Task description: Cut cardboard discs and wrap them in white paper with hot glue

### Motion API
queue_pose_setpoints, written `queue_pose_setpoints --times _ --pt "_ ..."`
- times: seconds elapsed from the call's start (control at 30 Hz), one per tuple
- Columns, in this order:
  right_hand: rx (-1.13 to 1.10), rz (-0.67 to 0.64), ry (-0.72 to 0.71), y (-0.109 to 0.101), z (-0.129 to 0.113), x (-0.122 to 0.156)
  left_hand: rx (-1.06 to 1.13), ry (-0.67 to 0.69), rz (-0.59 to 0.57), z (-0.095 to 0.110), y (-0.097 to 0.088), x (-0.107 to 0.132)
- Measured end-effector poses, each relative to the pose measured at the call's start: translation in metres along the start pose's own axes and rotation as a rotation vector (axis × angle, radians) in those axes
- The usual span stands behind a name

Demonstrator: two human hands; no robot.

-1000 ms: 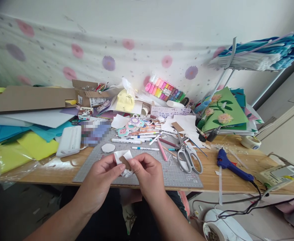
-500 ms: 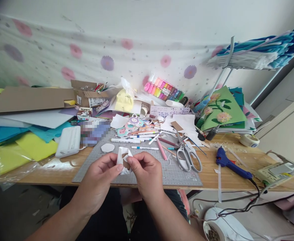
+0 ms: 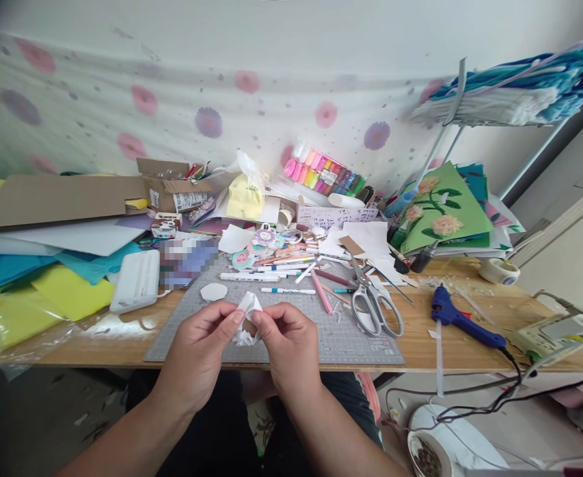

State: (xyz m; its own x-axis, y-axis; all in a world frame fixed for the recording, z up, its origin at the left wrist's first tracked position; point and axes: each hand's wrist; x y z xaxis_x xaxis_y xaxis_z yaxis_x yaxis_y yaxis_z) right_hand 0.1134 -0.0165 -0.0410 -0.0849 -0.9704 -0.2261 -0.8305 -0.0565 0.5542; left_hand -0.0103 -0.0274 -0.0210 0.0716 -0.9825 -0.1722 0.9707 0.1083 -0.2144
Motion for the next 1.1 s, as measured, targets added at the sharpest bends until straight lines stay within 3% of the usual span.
queue_pose_setpoints --times 0.17,0.33,0.57,0.8,1.0,1.1 --pt "-0.071 -0.138 0.082 -0.005 -0.003 -0.004 -0.084 0.034 -0.004 0.003 -0.005 -0.002" --pt "0.003 -0.123 0.102 -0.005 -0.007 -0.008 -0.166 0.041 -0.016 0.006 -0.007 -0.002" --pt "0.072 0.013 -0.080 -0.005 -0.001 -0.005 0.300 -0.147 -0.167 -0.001 0.011 0.005" --pt "0.017 -0.140 -0.072 -0.014 -0.019 -0.007 0.077 -0.097 -0.169 0.005 0.009 0.001" --pt "0.234 -0.239 -0.079 -0.013 -0.048 -0.017 -0.327 0.021 -0.131 0.018 0.002 0.001" --pt "0.303 -0.293 -0.047 -0.009 -0.054 -0.019 -0.390 0.050 -0.141 0.019 0.000 0.002"
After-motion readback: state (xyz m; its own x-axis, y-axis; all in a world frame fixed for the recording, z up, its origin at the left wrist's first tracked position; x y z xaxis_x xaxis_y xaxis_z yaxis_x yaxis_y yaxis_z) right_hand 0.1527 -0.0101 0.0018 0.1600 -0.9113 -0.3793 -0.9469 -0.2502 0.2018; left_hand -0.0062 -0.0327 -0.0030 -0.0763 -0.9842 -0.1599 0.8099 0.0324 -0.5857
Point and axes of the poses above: each hand's wrist, its own x-axis away from the middle knuckle, its own y-axis out of the palm, z = x × y, and after that the axes turned 14 degrees about -x, right-handed
